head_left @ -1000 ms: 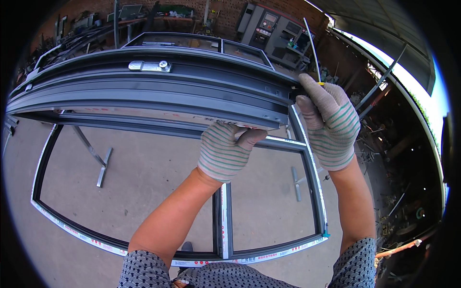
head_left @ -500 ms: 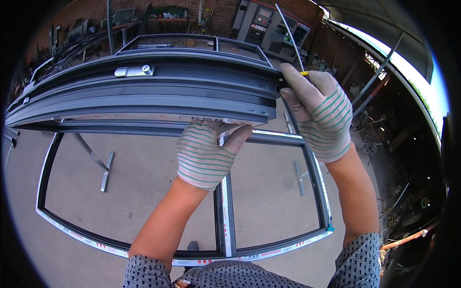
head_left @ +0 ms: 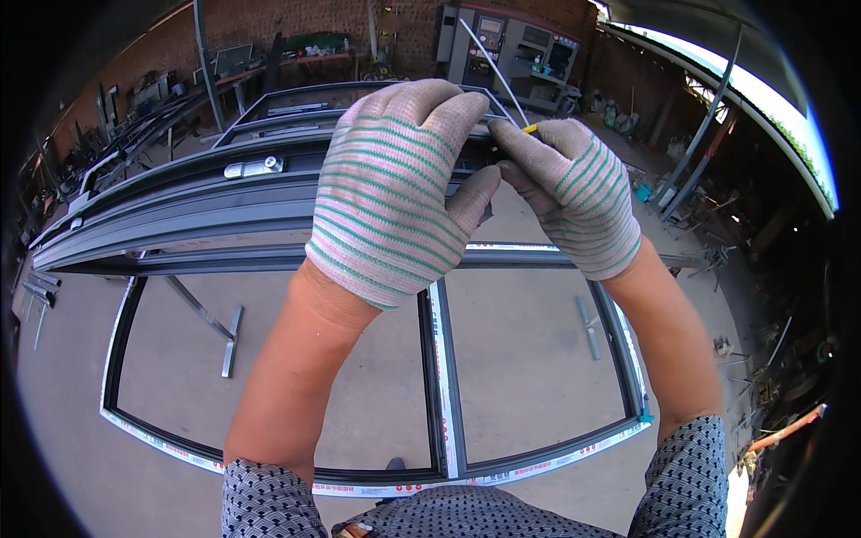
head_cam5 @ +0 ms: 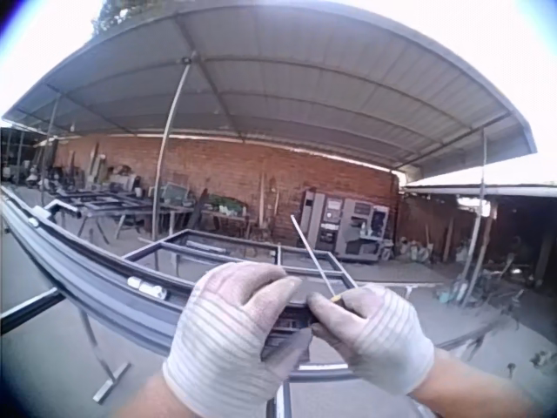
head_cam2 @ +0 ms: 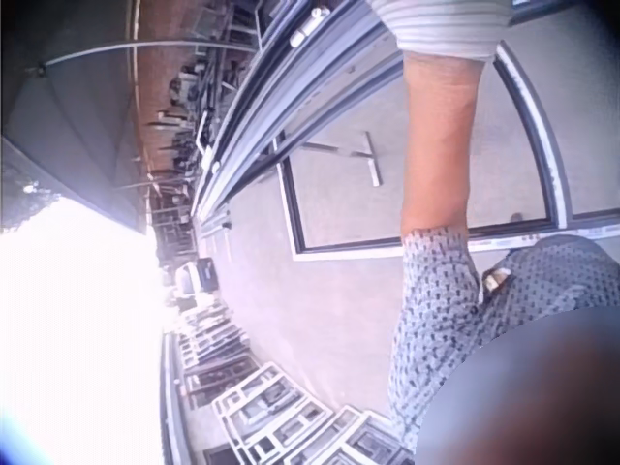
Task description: The person uses a cordless drill to fasten screws into a large aluminum window frame resting on a stand. They then retrieve small hardware from a bowl and use a screwdriver to install components into the frame's grooves.
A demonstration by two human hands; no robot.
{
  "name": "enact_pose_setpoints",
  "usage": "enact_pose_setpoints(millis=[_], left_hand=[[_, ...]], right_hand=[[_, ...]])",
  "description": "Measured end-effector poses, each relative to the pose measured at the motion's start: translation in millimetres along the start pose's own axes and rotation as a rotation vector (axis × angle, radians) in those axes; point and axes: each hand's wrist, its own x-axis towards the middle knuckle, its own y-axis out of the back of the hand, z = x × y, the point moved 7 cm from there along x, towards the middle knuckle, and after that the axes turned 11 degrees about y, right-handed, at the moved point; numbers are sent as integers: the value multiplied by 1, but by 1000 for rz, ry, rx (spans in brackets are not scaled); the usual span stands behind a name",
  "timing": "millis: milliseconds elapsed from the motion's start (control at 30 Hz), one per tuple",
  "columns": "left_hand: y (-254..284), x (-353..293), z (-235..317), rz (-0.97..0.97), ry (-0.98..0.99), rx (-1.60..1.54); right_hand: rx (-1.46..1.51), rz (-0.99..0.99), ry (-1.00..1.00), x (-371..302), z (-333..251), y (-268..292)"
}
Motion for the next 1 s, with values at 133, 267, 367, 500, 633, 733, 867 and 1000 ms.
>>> enact_pose_setpoints(millis=[133,267,367,500,633,733,867,1000], left_hand=[[-3,8,0,-137,14,-20],[-7,6,0,-190,6,74],[-10,8,0,-181,32,95],[-11,11,1,-181,69,105],[-12,9,0,-202,106,116],[-14,11,0,-206,114,80],[-12,12,2,-190,102,89],[-12,11,2,-189,113,81]], right_hand=[[8,-56,11,-4,1,-5],[15,-84,22,-10,1,-11],[16,-118,25,-10,2,-10],[26,-114,44,-11,4,-9],[76,-114,6,-9,-1,-7],[114,-100,-4,-8,-3,-2],[214,-95,-50,-7,-3,7],[242,-56,-17,-10,0,10]])
